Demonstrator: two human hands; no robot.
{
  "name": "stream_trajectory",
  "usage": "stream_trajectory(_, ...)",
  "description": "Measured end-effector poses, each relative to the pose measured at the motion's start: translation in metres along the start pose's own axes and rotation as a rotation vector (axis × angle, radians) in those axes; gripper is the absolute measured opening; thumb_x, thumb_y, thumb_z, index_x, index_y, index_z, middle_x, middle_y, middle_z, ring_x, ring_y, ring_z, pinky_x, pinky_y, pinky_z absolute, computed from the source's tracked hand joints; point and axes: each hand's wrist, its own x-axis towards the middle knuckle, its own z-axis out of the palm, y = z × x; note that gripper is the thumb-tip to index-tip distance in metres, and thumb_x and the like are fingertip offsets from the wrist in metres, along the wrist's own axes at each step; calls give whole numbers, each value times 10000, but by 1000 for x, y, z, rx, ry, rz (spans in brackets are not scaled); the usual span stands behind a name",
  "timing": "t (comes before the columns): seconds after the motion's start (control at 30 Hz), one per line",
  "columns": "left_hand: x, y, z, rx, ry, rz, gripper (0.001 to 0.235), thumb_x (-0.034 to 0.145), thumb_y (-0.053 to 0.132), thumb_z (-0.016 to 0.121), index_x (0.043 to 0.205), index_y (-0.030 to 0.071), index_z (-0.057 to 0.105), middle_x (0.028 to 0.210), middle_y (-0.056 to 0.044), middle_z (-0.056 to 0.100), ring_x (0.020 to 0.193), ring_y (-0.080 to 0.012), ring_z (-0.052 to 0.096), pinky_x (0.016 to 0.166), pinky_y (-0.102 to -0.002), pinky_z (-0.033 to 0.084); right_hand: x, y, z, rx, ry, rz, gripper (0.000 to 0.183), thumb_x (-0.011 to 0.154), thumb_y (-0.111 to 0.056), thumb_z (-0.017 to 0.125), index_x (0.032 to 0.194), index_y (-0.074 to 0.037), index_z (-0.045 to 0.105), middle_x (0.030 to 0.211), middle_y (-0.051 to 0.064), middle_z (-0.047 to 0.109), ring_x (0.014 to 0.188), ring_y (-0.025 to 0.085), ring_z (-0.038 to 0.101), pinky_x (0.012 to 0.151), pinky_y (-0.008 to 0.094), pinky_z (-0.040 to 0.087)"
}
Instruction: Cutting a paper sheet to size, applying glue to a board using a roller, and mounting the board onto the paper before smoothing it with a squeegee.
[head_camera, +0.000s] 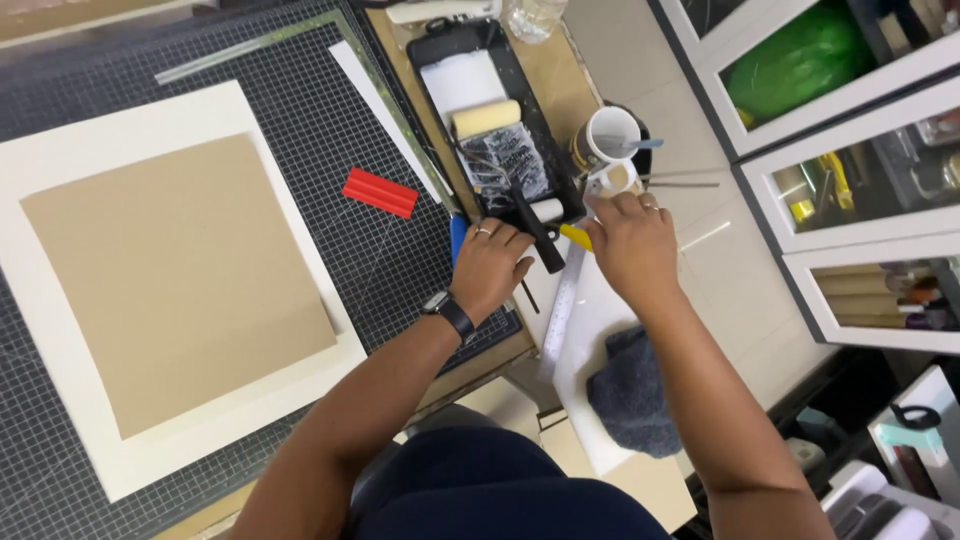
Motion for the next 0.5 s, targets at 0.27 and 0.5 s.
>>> stream_trajectory(0.27, -15, -14, 23, -36, 51, 21, 124, 1021, 200, 631, 975, 134, 726, 910, -66, 635, 1037, -241, 556, 916, -400, 420, 39, -60, 63, -26, -189, -106, 560, 960, -391, 618, 1466, -183, 502, 968, 144, 735, 964, 382, 718, 807, 508, 537)
stream_trajectory(0.5, -22, -29, 42, -2, 115, 84, 128, 1040, 166, 608, 1058, 141, 732, 950, -82, 660, 1050, -261, 584, 902, -407, 453, 61, -76, 9, 90, -343, 18, 636, 985, -141, 530, 1598, -147, 362, 1230, 278, 640, 968, 415, 730, 760, 547, 591)
